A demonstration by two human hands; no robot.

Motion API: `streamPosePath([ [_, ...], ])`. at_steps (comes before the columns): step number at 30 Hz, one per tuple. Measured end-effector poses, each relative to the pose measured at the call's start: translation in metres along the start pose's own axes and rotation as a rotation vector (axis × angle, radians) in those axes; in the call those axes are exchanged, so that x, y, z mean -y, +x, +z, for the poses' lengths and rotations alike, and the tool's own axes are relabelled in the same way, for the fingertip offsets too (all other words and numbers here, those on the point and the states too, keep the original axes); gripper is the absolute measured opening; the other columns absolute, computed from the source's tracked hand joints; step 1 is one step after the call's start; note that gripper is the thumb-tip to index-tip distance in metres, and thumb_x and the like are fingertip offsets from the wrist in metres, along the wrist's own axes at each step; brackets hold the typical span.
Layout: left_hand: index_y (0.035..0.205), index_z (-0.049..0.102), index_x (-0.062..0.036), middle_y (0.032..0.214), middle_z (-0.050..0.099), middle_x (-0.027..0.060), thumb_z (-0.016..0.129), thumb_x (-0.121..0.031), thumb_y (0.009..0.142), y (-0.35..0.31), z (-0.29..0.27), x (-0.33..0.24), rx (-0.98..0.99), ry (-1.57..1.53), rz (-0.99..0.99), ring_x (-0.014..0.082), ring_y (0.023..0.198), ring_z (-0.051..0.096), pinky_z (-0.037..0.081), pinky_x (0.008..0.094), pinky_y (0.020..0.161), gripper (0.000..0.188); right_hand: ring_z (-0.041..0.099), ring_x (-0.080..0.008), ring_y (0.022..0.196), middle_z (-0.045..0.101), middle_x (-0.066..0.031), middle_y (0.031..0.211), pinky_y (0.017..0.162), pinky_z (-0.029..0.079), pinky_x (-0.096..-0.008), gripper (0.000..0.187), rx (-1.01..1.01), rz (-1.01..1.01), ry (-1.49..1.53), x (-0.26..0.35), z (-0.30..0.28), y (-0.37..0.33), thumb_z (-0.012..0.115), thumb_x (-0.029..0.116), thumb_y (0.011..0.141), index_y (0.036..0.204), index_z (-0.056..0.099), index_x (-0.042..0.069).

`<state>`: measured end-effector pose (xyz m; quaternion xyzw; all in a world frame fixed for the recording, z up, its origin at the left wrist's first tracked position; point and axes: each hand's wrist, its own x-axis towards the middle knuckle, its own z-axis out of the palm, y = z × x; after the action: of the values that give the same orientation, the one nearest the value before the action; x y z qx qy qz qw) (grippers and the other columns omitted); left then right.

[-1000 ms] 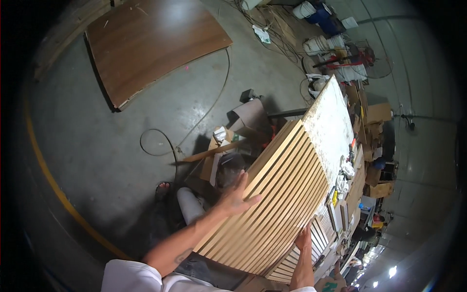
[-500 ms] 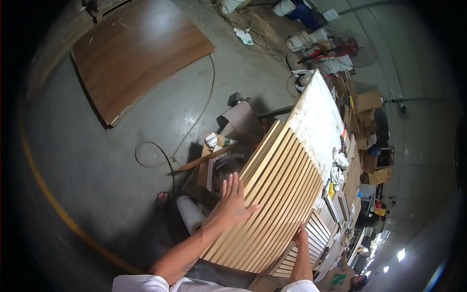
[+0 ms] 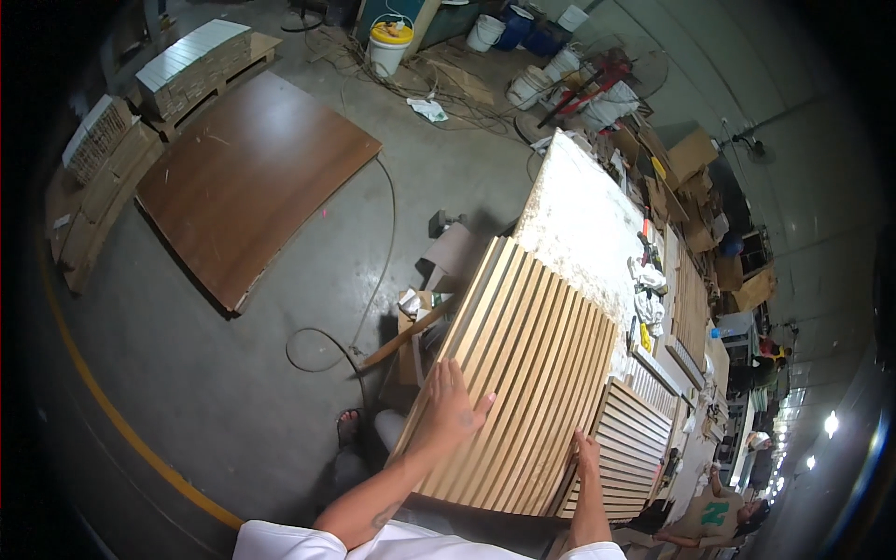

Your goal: Assembling wooden slatted panels by placing slats into a frame on a workbench.

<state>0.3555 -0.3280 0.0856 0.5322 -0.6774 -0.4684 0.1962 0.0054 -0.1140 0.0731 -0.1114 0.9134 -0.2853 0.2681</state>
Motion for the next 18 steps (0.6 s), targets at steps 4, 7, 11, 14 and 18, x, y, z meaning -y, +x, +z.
streamPosePath([
  [4,0.142,0.013,0.0119,0.146,0.018,0.0327,0.055,-0.055,0.084,0.009,-0.005,0.005,0.026,-0.138,-0.04,0.0415,0.139,0.017,0.015,0.0437,0.114,0.098,0.06,-0.027,0.076,0.064,-0.0144,0.094,0.063,0.048,-0.0402,0.048,-0.01,0.074,-0.017,-0.002,-0.011,0.007,0.065,0.04,0.085,0.106,0.062,-0.003],
  [7,0.139,0.025,0.0107,0.146,0.025,0.0285,0.058,-0.051,0.084,0.022,-0.023,0.025,0.117,-0.321,-0.216,0.0357,0.137,0.026,0.024,0.0341,0.112,0.089,0.059,-0.0311,0.082,0.062,-0.0181,0.102,0.066,0.048,-0.0426,0.051,0.031,0.046,0.11,0.017,0.003,0.0,0.068,0.043,0.082,0.109,0.062,-0.001],
  [11,0.141,0.024,0.0095,0.144,0.031,0.0286,0.059,-0.062,0.079,0.018,-0.023,0.034,0.149,-0.303,-0.212,0.0381,0.134,0.032,0.028,0.0373,0.109,0.1,0.059,-0.0291,0.08,0.063,-0.0149,0.095,0.064,0.046,-0.0428,0.045,0.048,0.044,0.096,0.031,0.005,-0.008,0.067,0.04,0.084,0.102,0.064,-0.001],
  [14,0.141,0.024,0.0096,0.142,0.035,0.0283,0.06,-0.062,0.078,0.017,-0.037,0.022,0.205,-0.304,-0.269,0.038,0.132,0.035,0.03,0.0374,0.109,0.102,0.059,-0.0276,0.08,0.063,-0.0134,0.091,0.065,0.046,-0.0418,0.042,0.068,0.058,0.086,0.028,0.003,-0.003,0.067,0.039,0.084,0.098,0.064,-0.001],
  [18,0.141,0.023,0.0087,0.139,0.039,0.0286,0.064,-0.056,0.078,0.015,-0.036,0.026,0.172,-0.306,-0.189,0.0363,0.131,0.038,0.032,0.0375,0.107,0.099,0.059,-0.0253,0.08,0.064,-0.0114,0.09,0.066,0.046,-0.0405,0.039,0.045,-0.035,0.076,0.027,0.009,-0.013,0.066,0.038,0.084,0.096,0.065,0.0],
])
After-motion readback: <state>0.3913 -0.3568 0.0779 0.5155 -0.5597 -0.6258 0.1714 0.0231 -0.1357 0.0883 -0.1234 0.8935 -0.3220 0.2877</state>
